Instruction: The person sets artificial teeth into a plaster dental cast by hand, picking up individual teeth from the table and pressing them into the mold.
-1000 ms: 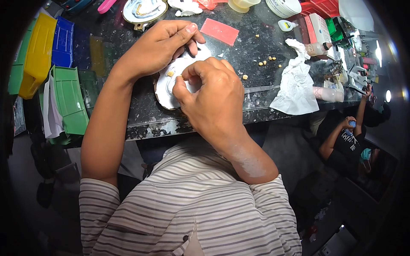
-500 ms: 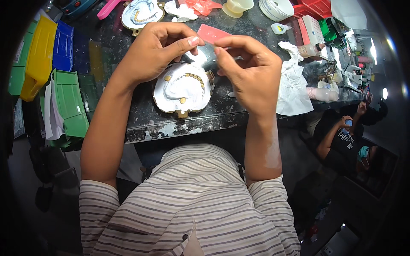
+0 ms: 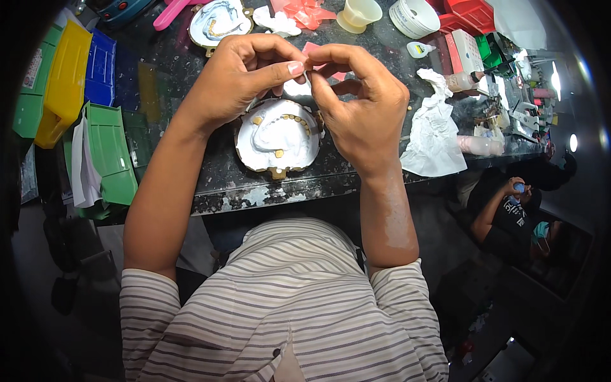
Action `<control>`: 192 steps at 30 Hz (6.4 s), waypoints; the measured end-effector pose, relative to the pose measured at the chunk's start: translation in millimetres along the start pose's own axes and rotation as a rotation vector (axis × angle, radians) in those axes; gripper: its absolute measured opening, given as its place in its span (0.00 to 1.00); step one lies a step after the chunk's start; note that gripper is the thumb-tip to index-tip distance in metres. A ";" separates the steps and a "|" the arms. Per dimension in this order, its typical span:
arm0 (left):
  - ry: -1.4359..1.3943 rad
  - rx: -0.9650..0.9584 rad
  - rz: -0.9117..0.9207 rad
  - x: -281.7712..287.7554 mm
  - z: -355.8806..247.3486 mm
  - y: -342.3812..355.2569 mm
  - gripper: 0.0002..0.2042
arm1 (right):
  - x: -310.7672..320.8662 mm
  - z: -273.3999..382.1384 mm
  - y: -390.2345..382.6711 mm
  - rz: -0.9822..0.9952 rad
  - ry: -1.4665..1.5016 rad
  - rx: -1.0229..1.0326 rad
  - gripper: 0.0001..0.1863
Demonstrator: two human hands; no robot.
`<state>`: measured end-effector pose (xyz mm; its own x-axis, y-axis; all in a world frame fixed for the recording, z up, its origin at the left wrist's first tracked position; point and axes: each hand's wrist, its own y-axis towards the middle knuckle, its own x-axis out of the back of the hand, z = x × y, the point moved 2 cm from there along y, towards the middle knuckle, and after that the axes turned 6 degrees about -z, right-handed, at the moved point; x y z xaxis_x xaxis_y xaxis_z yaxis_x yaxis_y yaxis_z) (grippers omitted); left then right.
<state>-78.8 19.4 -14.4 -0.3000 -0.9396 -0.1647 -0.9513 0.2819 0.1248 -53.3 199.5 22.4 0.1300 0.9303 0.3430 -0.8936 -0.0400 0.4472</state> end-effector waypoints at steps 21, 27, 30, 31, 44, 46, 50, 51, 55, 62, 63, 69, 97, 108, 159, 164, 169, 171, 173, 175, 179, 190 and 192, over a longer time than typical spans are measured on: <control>-0.018 0.007 0.042 -4.3 -7.1 -1.5 0.10 | 20.1 -5.5 12.1 0.158 -0.017 0.062 0.09; 0.069 0.042 -0.023 -3.5 -5.2 -0.3 0.10 | 46.5 -4.8 27.0 0.049 0.090 -0.155 0.08; 0.073 -0.001 -0.075 1.5 -6.4 2.0 0.09 | 61.0 -19.2 37.9 0.089 0.035 -0.173 0.09; 0.072 -0.001 -0.076 2.5 -6.7 2.4 0.09 | 62.3 -24.2 40.5 0.123 -0.011 -0.184 0.09; 0.217 0.083 -0.082 7.3 1.0 3.9 0.08 | 25.8 -58.5 58.9 0.317 -0.463 -0.055 0.09; 0.217 0.087 -0.090 7.6 2.6 4.1 0.08 | 23.4 -57.6 59.7 0.310 -0.424 -0.085 0.11; 0.248 0.072 -0.098 9.3 6.6 3.3 0.07 | 17.9 -43.1 63.5 0.344 -0.480 -0.058 0.13; 0.255 0.070 -0.097 8.8 6.4 3.6 0.07 | 17.5 -42.0 63.9 0.369 -0.500 -0.031 0.14; 0.273 0.073 -0.101 8.4 6.9 4.4 0.07 | 13.1 -32.2 67.6 0.460 -0.585 0.059 0.16; 0.323 0.050 -0.118 9.2 8.6 4.1 0.08 | 3.1 -28.9 80.6 0.569 -0.622 0.144 0.16; 0.331 0.033 -0.118 9.1 8.4 4.2 0.08 | 1.9 -28.2 82.5 0.603 -0.648 0.146 0.16; 0.316 -0.004 -0.112 10.3 7.9 4.0 0.08 | -4.7 -30.2 90.7 0.673 -0.715 0.171 0.13; 0.674 0.018 0.271 10.0 -0.9 -6.0 0.08 | 13.6 40.2 13.4 0.560 -0.292 0.074 0.25; 0.547 0.056 0.048 18.7 10.7 0.9 0.09 | -5.8 36.6 -0.9 0.766 -0.534 0.344 0.27; 0.532 0.027 0.384 13.3 -7.7 -13.1 0.22 | 129.9 -49.5 -78.1 -0.450 -0.127 0.068 0.10; 0.646 0.012 0.346 10.0 -10.0 -13.7 0.23 | 135.9 -82.1 -85.2 -0.513 -0.094 0.050 0.11; 0.645 0.068 0.329 6.4 -11.0 -13.2 0.24 | 138.6 -86.7 -89.6 -0.513 -0.082 0.024 0.13; 0.742 0.044 0.351 4.5 -14.4 -13.5 0.25 | 140.3 -85.8 -90.8 -0.456 -0.114 0.082 0.13; 0.771 0.047 0.353 2.8 -17.6 -15.0 0.25 | 141.3 -87.9 -95.0 -0.457 -0.120 0.034 0.14; 0.783 0.035 0.379 2.7 -16.4 -12.8 0.26 | 149.9 -85.3 -96.9 -0.413 -0.135 0.002 0.14; 0.811 0.009 0.389 2.6 -14.9 -13.6 0.25 | 157.8 -89.0 -101.3 -0.370 -0.140 -0.012 0.16; 0.783 0.015 0.331 0.0 -17.7 -17.2 0.22 | 144.4 -83.2 -98.9 -0.440 -0.206 0.102 0.13; 0.777 0.030 0.312 -2.8 -18.7 -18.4 0.22 | 138.7 -83.9 -95.8 -0.489 -0.240 0.088 0.12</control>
<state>-59.1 13.2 2.1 -0.4257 -0.6810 0.5958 -0.8377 0.5456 0.0251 14.3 362.9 -42.1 0.6247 0.7391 0.2518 -0.6661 0.3362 0.6658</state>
